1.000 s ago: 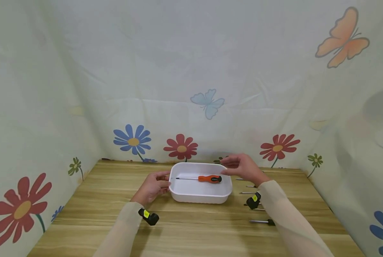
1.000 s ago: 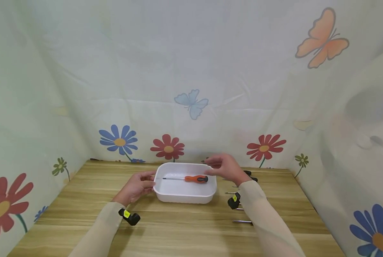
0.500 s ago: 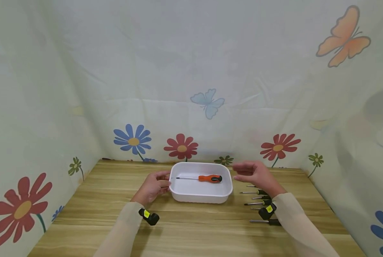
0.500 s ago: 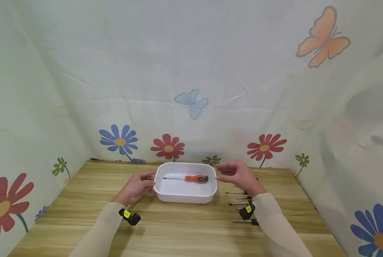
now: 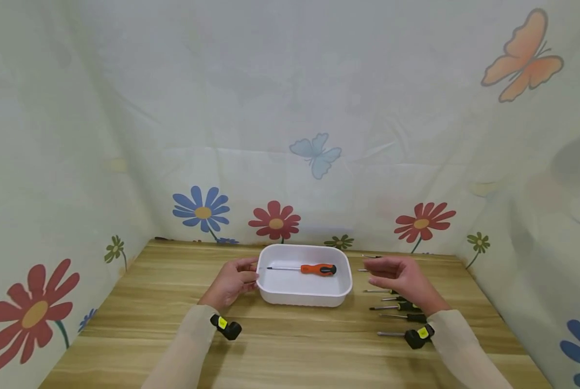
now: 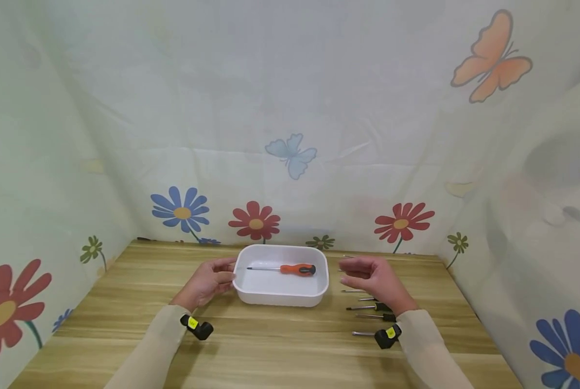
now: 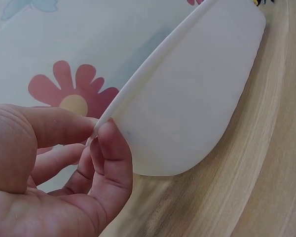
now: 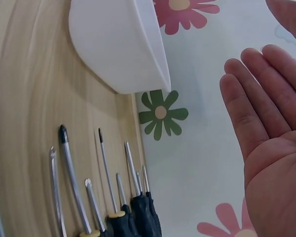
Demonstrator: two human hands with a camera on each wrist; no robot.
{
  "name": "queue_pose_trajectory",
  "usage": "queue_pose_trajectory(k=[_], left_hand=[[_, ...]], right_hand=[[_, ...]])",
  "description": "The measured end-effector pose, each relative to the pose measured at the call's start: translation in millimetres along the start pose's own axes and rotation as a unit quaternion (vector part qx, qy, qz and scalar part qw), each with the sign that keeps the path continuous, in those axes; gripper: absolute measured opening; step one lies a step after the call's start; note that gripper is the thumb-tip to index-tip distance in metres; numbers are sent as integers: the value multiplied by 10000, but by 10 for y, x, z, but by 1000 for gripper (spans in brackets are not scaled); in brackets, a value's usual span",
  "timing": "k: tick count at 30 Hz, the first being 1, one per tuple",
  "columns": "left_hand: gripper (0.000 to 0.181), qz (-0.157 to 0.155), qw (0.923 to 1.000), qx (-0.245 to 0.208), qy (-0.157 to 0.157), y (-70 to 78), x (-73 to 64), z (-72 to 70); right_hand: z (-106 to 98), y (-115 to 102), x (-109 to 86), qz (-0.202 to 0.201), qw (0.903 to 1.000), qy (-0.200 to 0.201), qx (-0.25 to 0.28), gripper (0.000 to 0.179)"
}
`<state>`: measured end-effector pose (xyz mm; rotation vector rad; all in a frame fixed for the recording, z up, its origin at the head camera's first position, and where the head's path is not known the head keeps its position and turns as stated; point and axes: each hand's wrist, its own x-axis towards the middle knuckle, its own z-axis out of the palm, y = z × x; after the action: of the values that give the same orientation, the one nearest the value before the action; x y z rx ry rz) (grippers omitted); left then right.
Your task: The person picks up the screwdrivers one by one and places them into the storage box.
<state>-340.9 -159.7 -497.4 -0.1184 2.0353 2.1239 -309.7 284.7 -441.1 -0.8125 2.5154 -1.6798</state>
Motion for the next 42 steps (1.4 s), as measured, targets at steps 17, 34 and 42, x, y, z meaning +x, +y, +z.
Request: queue_pose_trajectory(k=[17, 34, 42], left_hand=[[54, -54, 10000, -43, 68, 35, -3, 12], [54, -115, 9998, -60, 129, 49, -19, 18], [54, -158, 9998, -25, 139, 39, -33, 22]], right_hand=[[-155, 182, -344, 277, 9996, 83, 67, 40], [-343, 362, -723, 597, 9975, 384, 47, 40], [-401, 394, -953, 862, 9955, 365, -150, 38]])
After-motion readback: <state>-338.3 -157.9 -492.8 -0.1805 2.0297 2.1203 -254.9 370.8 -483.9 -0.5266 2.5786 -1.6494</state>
